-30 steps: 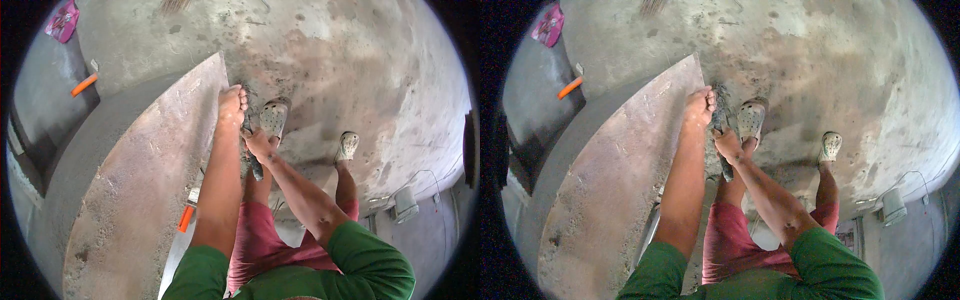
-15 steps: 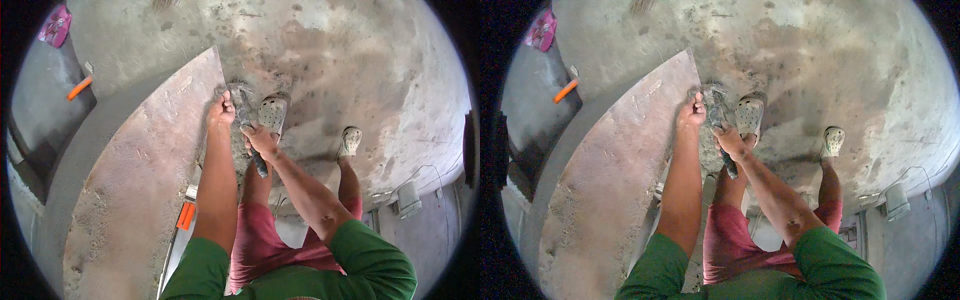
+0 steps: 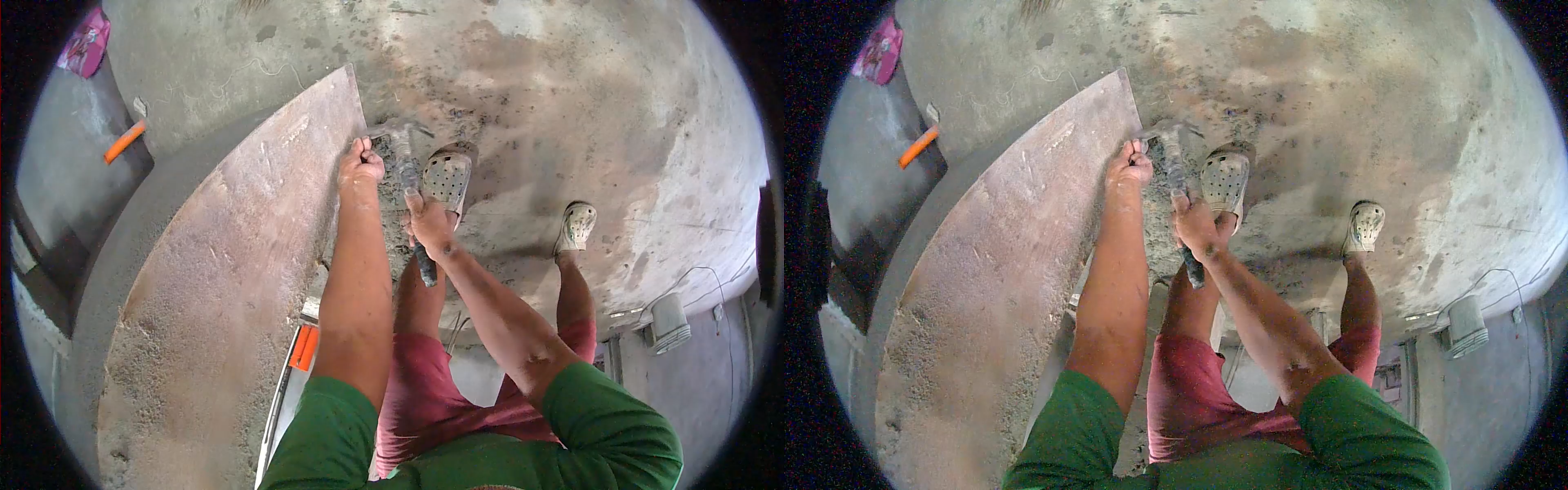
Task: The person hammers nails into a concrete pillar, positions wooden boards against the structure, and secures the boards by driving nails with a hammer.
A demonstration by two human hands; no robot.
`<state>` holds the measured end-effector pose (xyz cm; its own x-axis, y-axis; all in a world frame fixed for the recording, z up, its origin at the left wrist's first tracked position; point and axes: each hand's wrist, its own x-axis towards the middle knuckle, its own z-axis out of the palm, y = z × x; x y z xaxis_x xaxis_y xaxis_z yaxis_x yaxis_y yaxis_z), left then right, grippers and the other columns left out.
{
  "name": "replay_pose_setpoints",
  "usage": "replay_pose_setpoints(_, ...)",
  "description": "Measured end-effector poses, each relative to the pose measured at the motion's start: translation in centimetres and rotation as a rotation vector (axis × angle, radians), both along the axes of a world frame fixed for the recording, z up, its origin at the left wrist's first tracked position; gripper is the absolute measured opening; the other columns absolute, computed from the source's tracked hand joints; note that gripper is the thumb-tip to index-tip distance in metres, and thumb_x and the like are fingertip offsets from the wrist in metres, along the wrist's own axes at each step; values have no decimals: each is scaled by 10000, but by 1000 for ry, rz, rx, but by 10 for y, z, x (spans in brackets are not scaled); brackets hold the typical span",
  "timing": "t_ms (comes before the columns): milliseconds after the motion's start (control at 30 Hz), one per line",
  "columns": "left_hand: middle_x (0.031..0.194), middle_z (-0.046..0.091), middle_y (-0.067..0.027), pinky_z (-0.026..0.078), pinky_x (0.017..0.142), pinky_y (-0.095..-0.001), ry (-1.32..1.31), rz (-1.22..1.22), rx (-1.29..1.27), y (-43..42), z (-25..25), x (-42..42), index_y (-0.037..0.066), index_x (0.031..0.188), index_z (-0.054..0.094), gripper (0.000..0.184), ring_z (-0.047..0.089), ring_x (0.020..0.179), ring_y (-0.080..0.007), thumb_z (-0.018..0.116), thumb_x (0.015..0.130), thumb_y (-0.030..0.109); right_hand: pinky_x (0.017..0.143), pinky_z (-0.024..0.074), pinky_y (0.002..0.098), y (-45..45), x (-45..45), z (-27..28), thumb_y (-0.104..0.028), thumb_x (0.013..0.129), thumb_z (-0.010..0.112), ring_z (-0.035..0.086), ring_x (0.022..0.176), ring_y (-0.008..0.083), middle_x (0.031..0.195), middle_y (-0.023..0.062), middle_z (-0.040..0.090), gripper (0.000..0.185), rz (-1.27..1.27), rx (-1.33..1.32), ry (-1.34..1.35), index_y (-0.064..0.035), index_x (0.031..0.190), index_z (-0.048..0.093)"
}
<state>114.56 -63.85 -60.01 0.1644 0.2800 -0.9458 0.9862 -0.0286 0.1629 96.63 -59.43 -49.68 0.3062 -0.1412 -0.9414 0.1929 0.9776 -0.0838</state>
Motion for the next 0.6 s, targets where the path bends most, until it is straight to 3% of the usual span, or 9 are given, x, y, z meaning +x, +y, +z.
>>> replay_pose_setpoints(33,729,610,32,328,515,-231,-4,3,-1,-1,4,-2,131,926,629,39,439,562,-78,624,963,139,367,421,296,1,1,0,-288,992,549,482,423,129,617,3,510,251,101,-16,143,-39,1025,548)
replay_pose_setpoints(167,728,606,37,318,507,-234,-22,47,-58,0,10,-8,129,920,629,47,427,553,-78,618,966,134,383,430,294,7,-20,-10,-262,987,569,519,461,127,646,17,533,230,180,-139,240,-38,985,522)
replay_pose_setpoints(233,734,608,37,321,498,-240,-16,9,-72,3,5,-6,124,898,622,71,426,547,-79,614,968,134,441,444,284,10,-27,-9,-254,980,584,512,542,108,749,17,542,213,48,-164,126,-58,1028,519)
replay_pose_setpoints(500,720,591,34,314,495,-222,-44,-10,-131,4,3,-7,121,853,607,114,424,544,-81,614,966,139,409,424,281,2,-26,20,-257,1011,521,479,513,93,719,6,514,172,53,-39,167,-85,1025,509)
replay_pose_setpoints(600,715,586,29,307,490,-220,-52,-11,-113,0,10,-9,115,851,604,119,417,540,-80,610,967,137,350,424,285,6,-15,26,-250,1005,528,483,427,127,643,47,512,205,-109,-27,220,-47,981,547)
